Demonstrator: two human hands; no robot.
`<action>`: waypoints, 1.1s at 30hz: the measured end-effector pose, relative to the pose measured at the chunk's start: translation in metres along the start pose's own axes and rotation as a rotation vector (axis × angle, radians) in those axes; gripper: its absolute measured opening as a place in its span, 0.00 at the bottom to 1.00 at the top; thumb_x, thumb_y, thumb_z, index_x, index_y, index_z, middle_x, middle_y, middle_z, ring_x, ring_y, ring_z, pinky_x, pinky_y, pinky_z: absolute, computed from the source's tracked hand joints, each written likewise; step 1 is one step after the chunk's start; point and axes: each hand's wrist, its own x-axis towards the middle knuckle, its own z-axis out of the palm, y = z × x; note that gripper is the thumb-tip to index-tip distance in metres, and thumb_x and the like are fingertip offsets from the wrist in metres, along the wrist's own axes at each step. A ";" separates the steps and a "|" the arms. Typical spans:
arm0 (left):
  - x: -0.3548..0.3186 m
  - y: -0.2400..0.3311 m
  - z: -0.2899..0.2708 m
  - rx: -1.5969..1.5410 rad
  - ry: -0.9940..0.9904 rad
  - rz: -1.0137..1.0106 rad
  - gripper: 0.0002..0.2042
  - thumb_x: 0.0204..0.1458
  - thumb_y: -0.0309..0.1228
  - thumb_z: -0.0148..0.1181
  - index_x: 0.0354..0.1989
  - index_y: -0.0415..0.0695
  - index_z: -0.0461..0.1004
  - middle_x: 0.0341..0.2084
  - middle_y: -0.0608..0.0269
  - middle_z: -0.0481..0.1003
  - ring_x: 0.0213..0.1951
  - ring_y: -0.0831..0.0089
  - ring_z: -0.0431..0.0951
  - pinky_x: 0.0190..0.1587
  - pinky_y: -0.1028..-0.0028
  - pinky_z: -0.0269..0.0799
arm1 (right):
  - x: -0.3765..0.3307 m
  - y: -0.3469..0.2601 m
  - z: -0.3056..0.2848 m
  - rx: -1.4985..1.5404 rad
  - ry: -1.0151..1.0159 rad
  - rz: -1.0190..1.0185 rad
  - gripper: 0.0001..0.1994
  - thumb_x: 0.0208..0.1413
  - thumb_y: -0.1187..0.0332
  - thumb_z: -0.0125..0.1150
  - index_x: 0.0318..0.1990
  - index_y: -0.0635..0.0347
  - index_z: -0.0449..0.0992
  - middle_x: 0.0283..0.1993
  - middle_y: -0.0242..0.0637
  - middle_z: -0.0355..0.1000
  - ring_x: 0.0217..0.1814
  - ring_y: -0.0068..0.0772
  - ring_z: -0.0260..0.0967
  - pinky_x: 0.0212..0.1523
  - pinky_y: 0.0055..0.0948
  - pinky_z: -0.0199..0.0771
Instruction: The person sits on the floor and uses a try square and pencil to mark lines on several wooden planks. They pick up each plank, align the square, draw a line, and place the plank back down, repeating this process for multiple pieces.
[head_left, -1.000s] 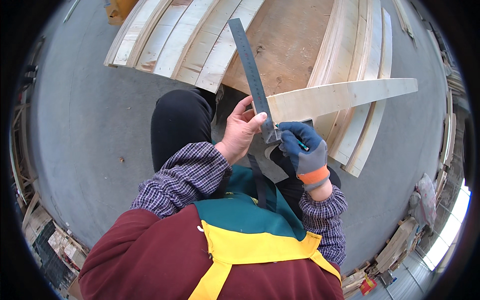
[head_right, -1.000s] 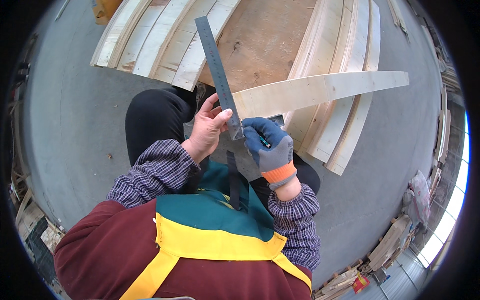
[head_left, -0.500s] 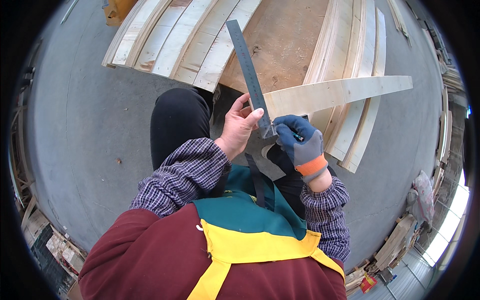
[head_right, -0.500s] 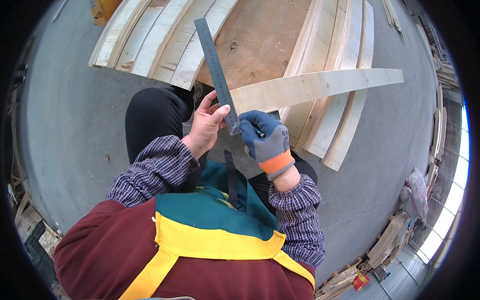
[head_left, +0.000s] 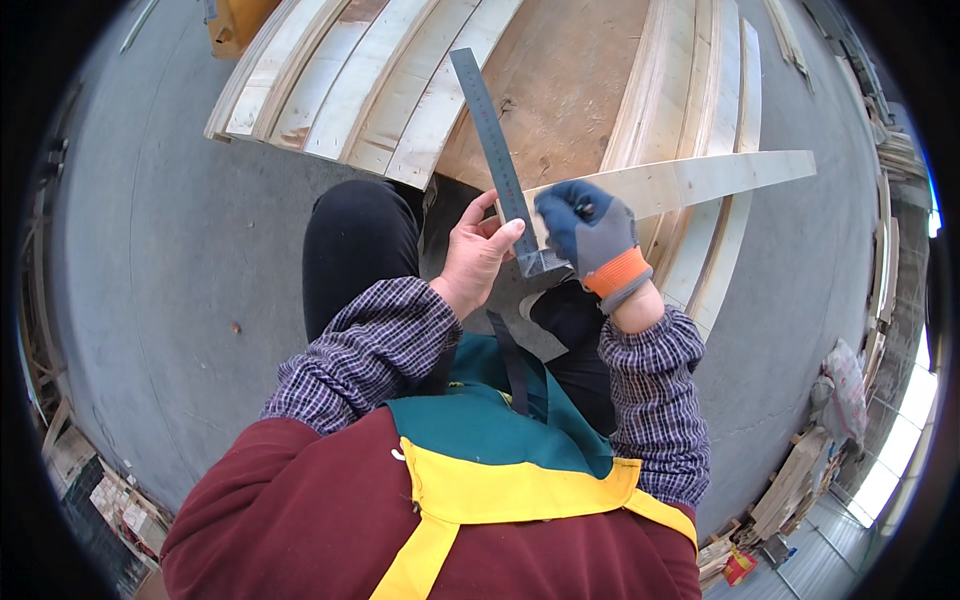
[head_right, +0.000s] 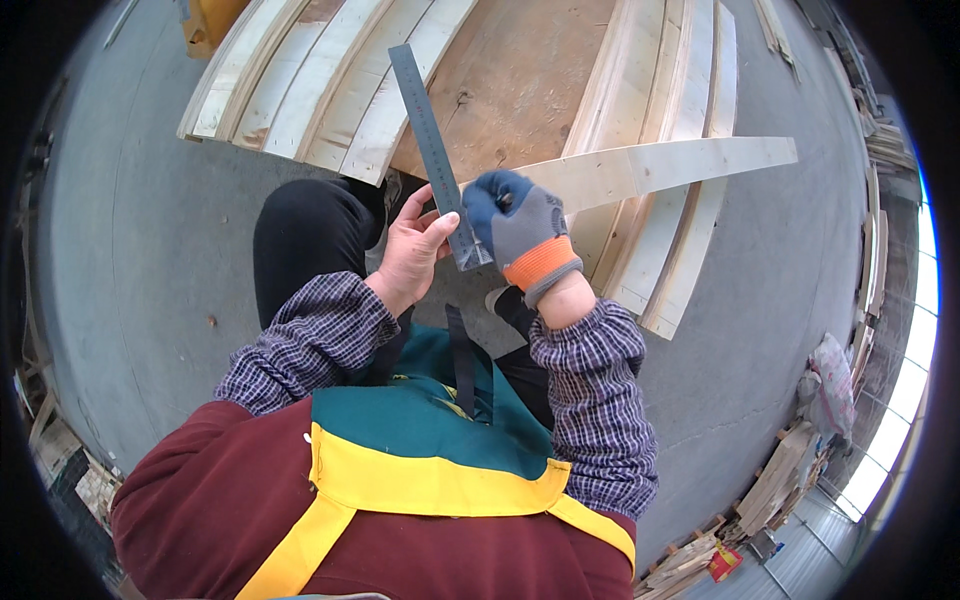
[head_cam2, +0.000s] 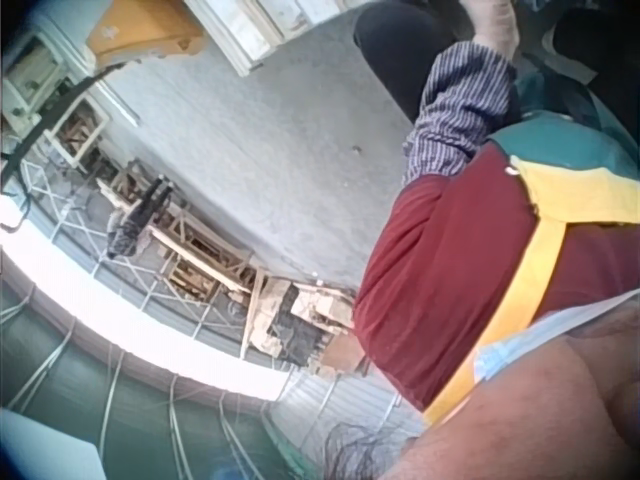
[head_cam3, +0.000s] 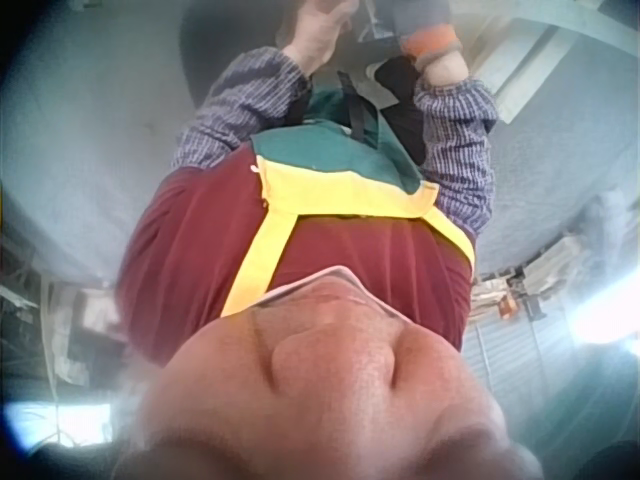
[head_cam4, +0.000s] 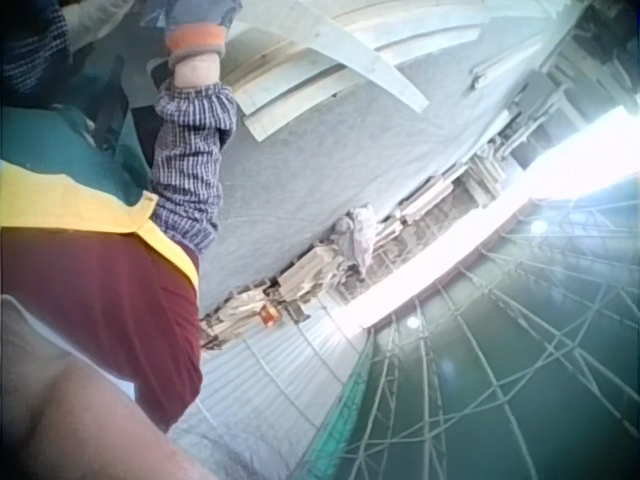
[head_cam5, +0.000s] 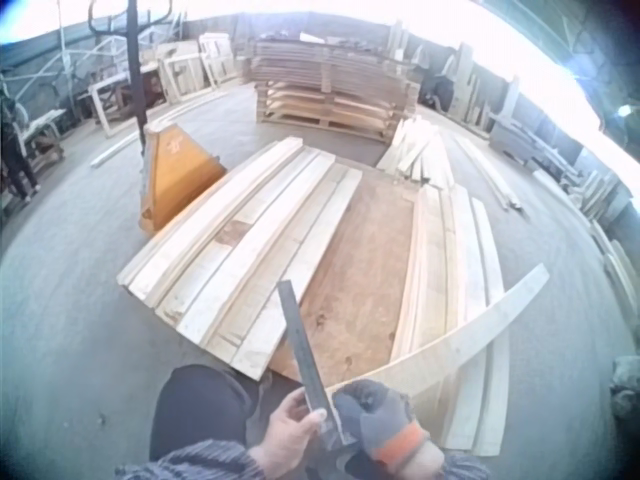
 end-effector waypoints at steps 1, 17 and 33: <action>-0.001 0.001 0.001 0.001 0.001 -0.001 0.27 0.55 0.25 0.62 0.63 0.46 0.60 0.43 0.59 0.77 0.42 0.74 0.78 0.46 0.70 0.76 | 0.001 0.000 -0.001 0.202 0.046 0.006 0.09 0.57 0.68 0.59 0.42 0.59 0.79 0.29 0.35 0.75 0.28 0.24 0.73 0.27 0.22 0.71; -0.017 -0.003 0.006 0.215 -0.036 0.014 0.25 0.57 0.31 0.61 0.62 0.52 0.60 0.45 0.64 0.77 0.43 0.76 0.77 0.38 0.72 0.73 | -0.035 0.122 0.055 0.969 0.629 -0.004 0.12 0.55 0.69 0.64 0.47 0.56 0.75 0.41 0.33 0.76 0.38 0.29 0.75 0.36 0.32 0.79; 0.012 0.037 0.027 0.799 -0.012 -0.218 0.24 0.65 0.54 0.38 0.47 0.44 0.69 0.32 0.62 0.75 0.31 0.74 0.78 0.36 0.72 0.76 | -0.108 0.166 -0.097 1.513 0.599 -0.289 0.16 0.62 0.57 0.56 0.53 0.51 0.72 0.39 0.28 0.76 0.39 0.25 0.76 0.42 0.36 0.83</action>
